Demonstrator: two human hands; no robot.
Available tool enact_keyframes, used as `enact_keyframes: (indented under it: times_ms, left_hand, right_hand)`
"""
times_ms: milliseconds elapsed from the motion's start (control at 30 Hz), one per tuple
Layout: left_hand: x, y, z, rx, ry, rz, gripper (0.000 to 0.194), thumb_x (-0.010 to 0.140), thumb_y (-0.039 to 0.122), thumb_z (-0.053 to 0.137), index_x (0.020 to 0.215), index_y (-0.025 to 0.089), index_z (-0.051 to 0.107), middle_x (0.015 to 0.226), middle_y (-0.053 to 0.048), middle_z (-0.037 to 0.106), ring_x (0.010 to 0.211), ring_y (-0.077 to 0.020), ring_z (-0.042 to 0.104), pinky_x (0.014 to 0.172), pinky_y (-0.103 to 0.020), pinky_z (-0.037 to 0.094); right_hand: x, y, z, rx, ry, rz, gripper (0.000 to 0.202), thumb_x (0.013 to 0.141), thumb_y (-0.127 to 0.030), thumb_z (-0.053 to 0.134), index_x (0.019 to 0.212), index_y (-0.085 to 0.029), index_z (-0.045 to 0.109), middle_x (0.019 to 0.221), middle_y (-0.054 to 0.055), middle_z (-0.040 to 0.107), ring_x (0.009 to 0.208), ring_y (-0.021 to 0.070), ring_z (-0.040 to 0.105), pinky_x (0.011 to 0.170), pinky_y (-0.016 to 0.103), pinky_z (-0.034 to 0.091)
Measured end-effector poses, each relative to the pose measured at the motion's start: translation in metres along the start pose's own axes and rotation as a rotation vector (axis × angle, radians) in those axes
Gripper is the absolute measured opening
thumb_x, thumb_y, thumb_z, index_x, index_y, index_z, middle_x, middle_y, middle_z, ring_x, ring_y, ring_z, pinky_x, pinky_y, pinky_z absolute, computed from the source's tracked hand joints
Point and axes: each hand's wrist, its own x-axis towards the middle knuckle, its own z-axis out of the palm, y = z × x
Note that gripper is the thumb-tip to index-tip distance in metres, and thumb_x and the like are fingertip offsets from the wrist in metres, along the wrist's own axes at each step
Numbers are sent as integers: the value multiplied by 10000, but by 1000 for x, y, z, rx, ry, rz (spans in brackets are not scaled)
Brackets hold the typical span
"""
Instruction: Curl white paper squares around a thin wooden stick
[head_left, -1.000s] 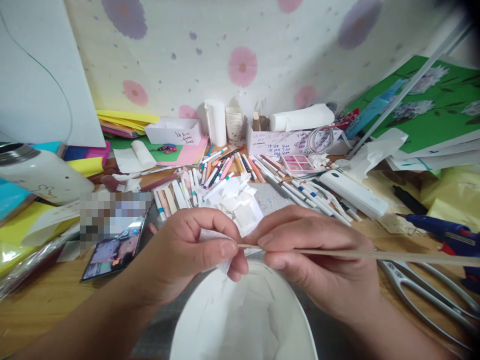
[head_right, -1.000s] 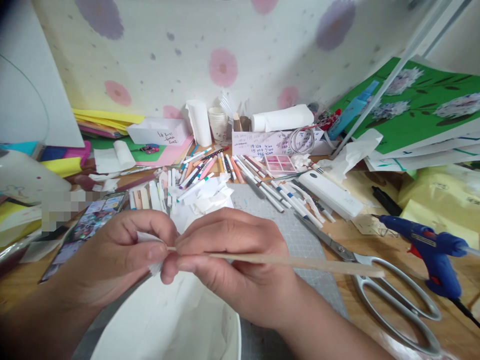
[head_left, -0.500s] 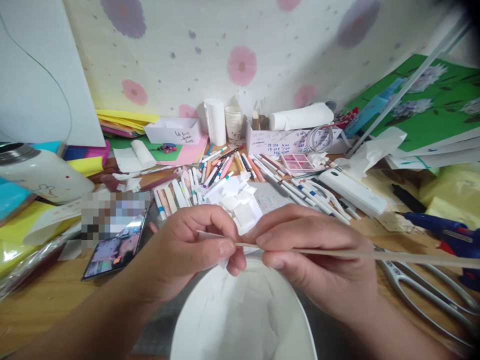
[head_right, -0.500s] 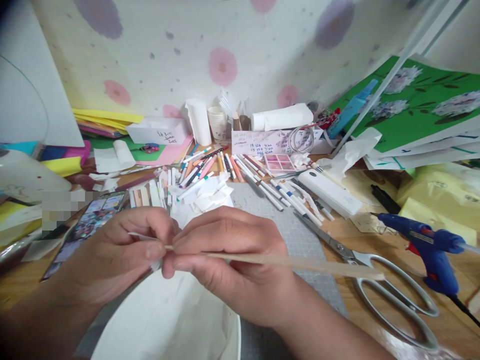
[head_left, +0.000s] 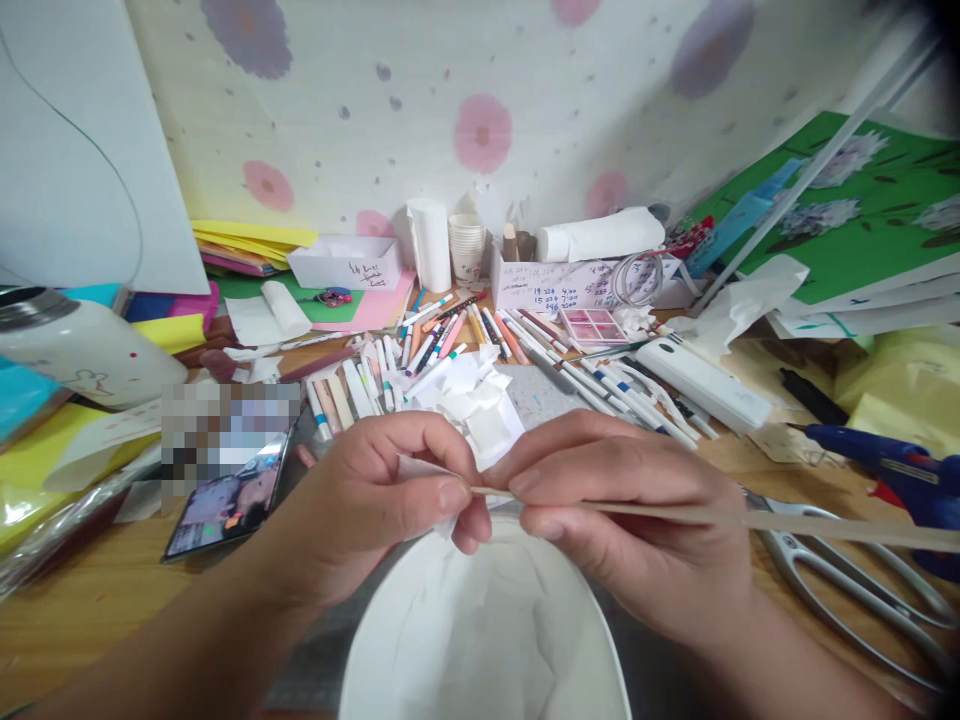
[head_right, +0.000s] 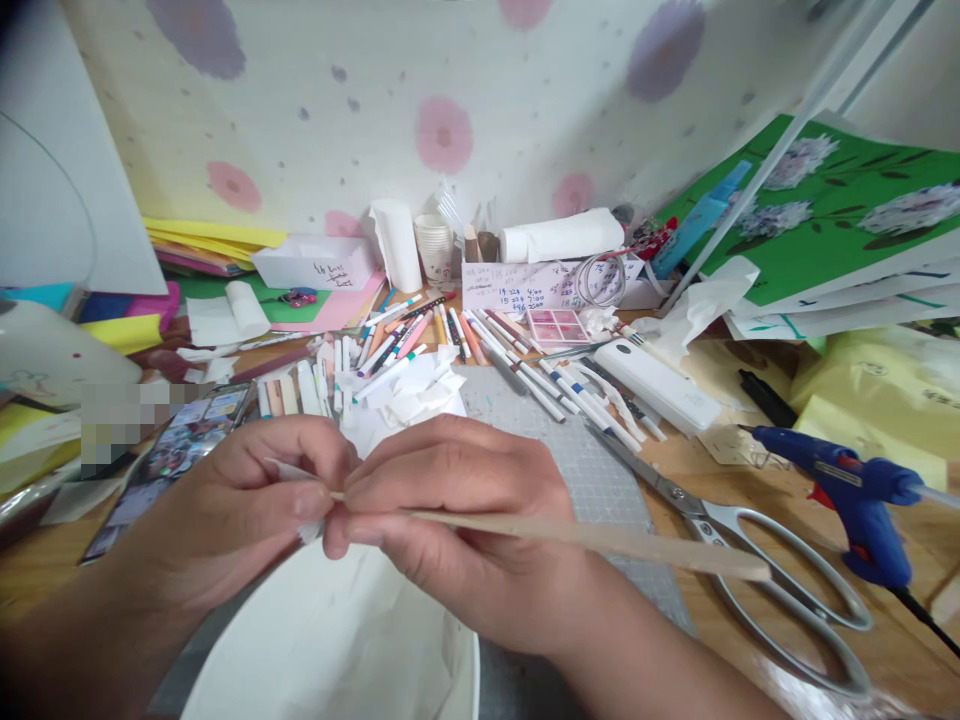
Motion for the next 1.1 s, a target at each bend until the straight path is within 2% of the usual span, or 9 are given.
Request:
enact_keyframes:
  times_ms: [167, 433, 633, 1100]
  left_hand:
    - [1, 1, 2, -32, -1, -28, 72, 771, 203, 826, 733, 182, 769, 601, -23, 764, 582, -153, 664, 611, -246, 499]
    - [3, 5, 10, -123, 16, -90, 102, 710, 193, 839, 674, 168, 748, 549, -24, 741, 534, -151, 638, 594, -256, 480]
    - [2, 3, 10, -157, 19, -103, 144, 709, 252, 875, 670, 168, 765, 539, -33, 744, 522, -147, 642, 584, -240, 481]
    - [3, 0, 8, -228, -24, -94, 194, 768, 322, 874, 693, 163, 790, 555, -50, 757, 549, -128, 654, 605, -195, 509]
  right_hand:
    - [1, 0, 0, 7, 16, 11, 67, 908, -107, 752, 885, -161, 783, 808, 40, 817, 813, 137, 778, 789, 195, 638]
    - [-1, 1, 1, -13, 22, -17, 147, 912, -104, 746, 1008, -204, 793, 810, 20, 826, 837, 160, 789, 790, 232, 654]
    - [0, -1, 1, -30, 6, -22, 165, 930, -107, 724, 1036, -216, 787, 805, 15, 829, 840, 165, 793, 784, 243, 665]
    - [-2, 2, 3, -2, 54, -22, 112, 899, -57, 742, 979, -126, 777, 796, 55, 824, 855, 143, 772, 825, 199, 634]
